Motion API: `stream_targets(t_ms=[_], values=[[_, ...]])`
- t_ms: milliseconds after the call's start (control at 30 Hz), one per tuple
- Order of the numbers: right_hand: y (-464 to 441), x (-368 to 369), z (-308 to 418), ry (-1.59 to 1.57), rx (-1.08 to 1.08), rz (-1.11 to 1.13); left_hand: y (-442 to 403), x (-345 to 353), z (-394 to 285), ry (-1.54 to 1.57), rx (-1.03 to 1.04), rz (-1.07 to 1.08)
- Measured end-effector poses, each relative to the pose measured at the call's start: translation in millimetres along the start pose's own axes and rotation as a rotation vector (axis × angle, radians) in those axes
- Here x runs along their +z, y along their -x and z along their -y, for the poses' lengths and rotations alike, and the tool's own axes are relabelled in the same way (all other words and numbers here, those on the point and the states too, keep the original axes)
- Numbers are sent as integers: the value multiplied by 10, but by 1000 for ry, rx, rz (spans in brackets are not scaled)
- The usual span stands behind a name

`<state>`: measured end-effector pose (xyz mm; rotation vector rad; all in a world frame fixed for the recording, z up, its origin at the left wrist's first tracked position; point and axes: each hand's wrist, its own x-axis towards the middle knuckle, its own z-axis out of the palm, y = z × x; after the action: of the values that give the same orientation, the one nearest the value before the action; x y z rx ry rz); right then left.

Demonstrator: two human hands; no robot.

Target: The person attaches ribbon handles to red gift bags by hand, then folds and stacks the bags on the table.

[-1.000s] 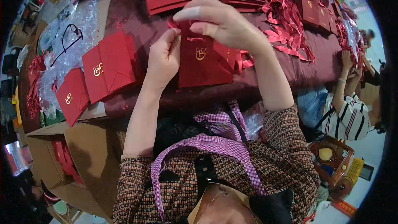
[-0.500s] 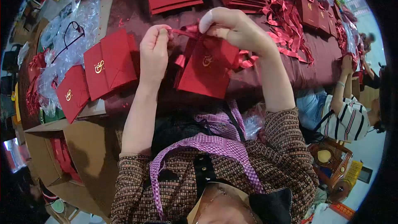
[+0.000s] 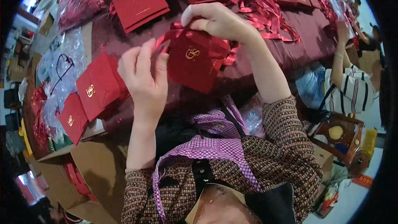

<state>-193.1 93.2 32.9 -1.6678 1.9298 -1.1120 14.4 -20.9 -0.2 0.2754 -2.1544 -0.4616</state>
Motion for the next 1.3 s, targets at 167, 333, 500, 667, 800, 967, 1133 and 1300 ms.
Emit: stream_targets(t_ms=[167,333,500,667,800,967,1133,1300], values=[[5,78,-20,-41,-89,-17,95,91,-49,-151,-10,132],[49,190,-80,-72,-32,-88,161,195,140,-86,-74,204],[460,59,-340,51,-3,-234,130,198,259,29,-288,218],[1014,-26,-738,317,-171,-119,128,173,391,-12,-466,265],[1203,-346,-922,626,76,-373,82,149,355,39,-560,295],[896,-113,-462,429,-87,-325,73,153,298,-21,-518,291],[778,266,-600,405,-46,-102,151,17,285,-74,-448,218],[753,259,-669,-1,52,-316,264,7,291,-50,-401,277]])
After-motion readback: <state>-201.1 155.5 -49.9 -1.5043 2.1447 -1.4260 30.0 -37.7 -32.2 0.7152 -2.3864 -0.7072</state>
